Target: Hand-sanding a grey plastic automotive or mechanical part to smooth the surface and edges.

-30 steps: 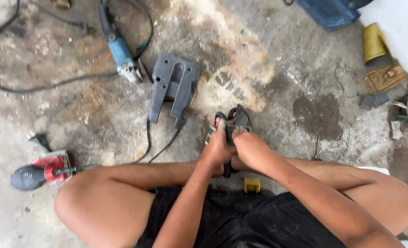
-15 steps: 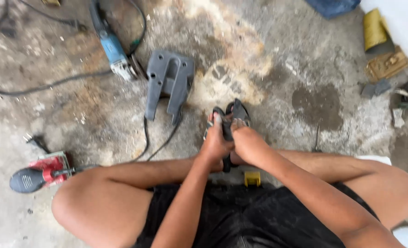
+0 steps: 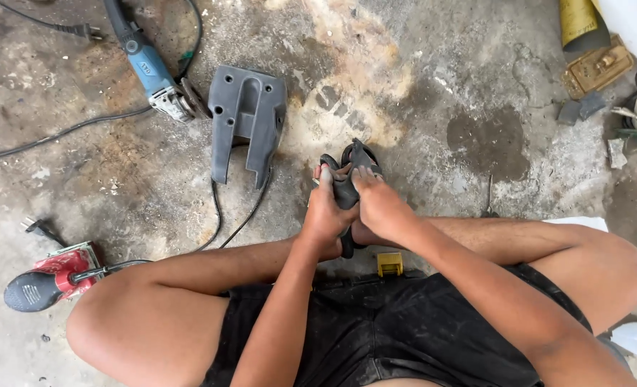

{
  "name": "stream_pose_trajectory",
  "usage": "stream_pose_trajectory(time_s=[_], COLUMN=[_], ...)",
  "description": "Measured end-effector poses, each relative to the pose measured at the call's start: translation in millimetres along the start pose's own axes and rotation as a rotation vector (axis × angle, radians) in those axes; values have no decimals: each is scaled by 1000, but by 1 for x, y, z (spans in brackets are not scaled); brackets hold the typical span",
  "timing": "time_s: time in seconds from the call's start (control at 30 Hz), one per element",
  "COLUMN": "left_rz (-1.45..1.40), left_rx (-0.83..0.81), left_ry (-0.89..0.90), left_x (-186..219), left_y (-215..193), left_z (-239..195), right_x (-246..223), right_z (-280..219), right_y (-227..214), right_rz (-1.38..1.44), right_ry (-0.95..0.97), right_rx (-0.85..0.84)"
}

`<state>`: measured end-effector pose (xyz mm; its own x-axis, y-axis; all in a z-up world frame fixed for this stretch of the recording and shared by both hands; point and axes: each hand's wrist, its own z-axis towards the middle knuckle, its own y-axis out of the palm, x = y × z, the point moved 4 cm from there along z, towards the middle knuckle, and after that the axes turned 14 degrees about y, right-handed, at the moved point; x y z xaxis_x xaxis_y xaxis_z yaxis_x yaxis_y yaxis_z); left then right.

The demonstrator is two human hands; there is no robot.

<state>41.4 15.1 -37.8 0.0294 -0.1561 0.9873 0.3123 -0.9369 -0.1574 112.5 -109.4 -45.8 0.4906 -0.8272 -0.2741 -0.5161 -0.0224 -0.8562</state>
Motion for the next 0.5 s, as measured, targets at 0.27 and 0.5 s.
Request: stream_pose_trajectory(time_s=[0.27, 0.5], left_rz=[-32, 35], left_rx=[-9, -15], left_ry=[54, -65], left_x=[5, -8], left_y=[-1, 5], left_z=[-2, -3], right_x=[-23, -57], right_z=[-25, -43], right_y=[-31, -74], right_rz=[147, 217], right_ry=[-69, 45], right_rx=[101, 141])
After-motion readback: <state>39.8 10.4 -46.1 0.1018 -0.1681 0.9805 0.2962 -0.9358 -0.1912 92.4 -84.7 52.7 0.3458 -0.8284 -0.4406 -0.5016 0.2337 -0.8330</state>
